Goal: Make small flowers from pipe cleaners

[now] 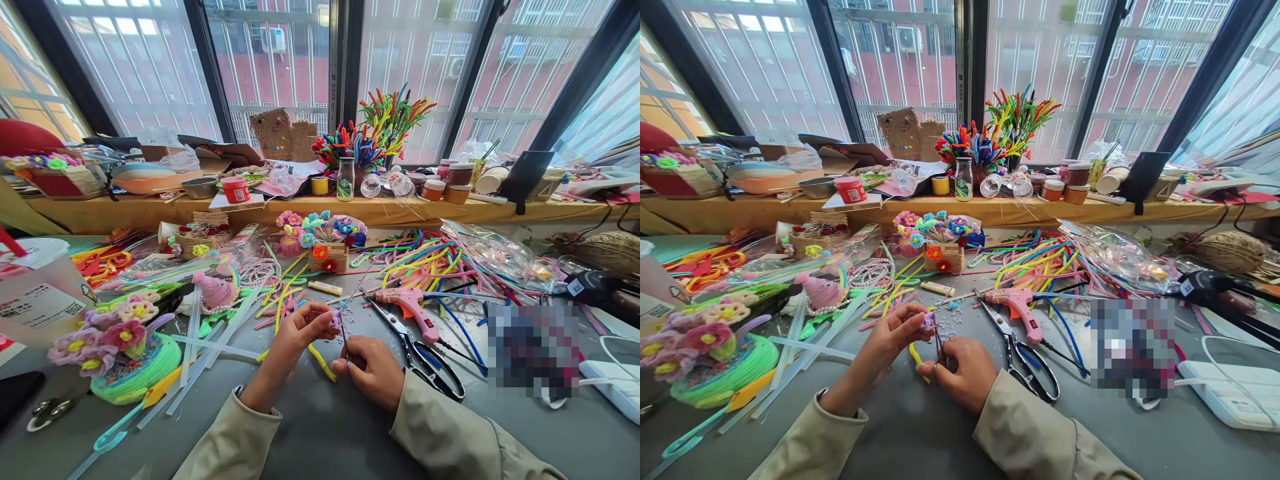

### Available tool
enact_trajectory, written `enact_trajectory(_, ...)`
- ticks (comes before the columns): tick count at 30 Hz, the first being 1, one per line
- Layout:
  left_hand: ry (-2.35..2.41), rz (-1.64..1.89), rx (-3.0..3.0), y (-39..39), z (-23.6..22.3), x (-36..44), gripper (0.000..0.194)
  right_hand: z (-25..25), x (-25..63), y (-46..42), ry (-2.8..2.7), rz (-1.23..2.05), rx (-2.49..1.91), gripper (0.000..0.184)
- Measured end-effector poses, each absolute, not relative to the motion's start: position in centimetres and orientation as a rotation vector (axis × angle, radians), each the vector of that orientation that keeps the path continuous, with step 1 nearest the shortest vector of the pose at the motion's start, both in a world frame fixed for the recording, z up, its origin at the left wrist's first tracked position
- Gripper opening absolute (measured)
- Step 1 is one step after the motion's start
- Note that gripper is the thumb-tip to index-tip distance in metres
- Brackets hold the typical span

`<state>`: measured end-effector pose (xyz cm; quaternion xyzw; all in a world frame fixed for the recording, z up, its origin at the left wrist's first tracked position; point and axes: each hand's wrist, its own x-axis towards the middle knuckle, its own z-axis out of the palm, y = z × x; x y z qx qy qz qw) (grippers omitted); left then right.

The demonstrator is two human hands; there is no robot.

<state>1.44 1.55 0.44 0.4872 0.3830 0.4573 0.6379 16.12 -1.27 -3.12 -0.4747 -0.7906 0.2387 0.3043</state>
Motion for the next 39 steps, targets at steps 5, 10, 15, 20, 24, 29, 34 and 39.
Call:
enact_trajectory(5, 0.870, 1.030, 1.126, 1.6, 0.3, 1.4, 0.020, -3.4, 16.1, -1.1, -2.089, 0.588, -1.264, 0.047)
enact_trajectory(10, 0.882, 0.995, 1.118, 1.6, 0.5, 1.5, 0.021, -3.6, 16.2, -0.9, -2.072, 0.528, -1.267, 0.048)
enact_trajectory(15, 0.933, 1.061, 1.073, 1.4, 0.8, 1.9, 0.022, -3.8, 16.2, -0.9, -2.071, 0.497, -1.275, 0.047)
enact_trajectory(20, 0.949, 1.127, 1.065, 1.2, 0.9, 2.0, 0.021, -4.0, 16.2, -0.8, -2.064, 0.486, -1.294, 0.046)
enact_trajectory(24, 0.928, 1.148, 1.086, 1.2, 0.7, 1.9, 0.021, -3.8, 16.2, -0.8, -2.056, 0.512, -1.304, 0.046)
enact_trajectory(29, 0.914, 1.096, 1.156, 1.4, 0.4, 1.6, 0.018, -3.3, 16.1, -1.2, -2.081, 0.568, -1.252, 0.046)
enact_trajectory(34, 0.938, 1.104, 1.205, 1.3, 0.6, 1.5, 0.018, -3.2, 16.2, -1.4, -2.090, 0.584, -1.270, 0.047)
enact_trajectory(39, 0.966, 1.118, 1.188, 1.1, 1.0, 1.7, 0.018, -2.9, 16.3, -1.5, -2.103, 0.638, -1.269, 0.048)
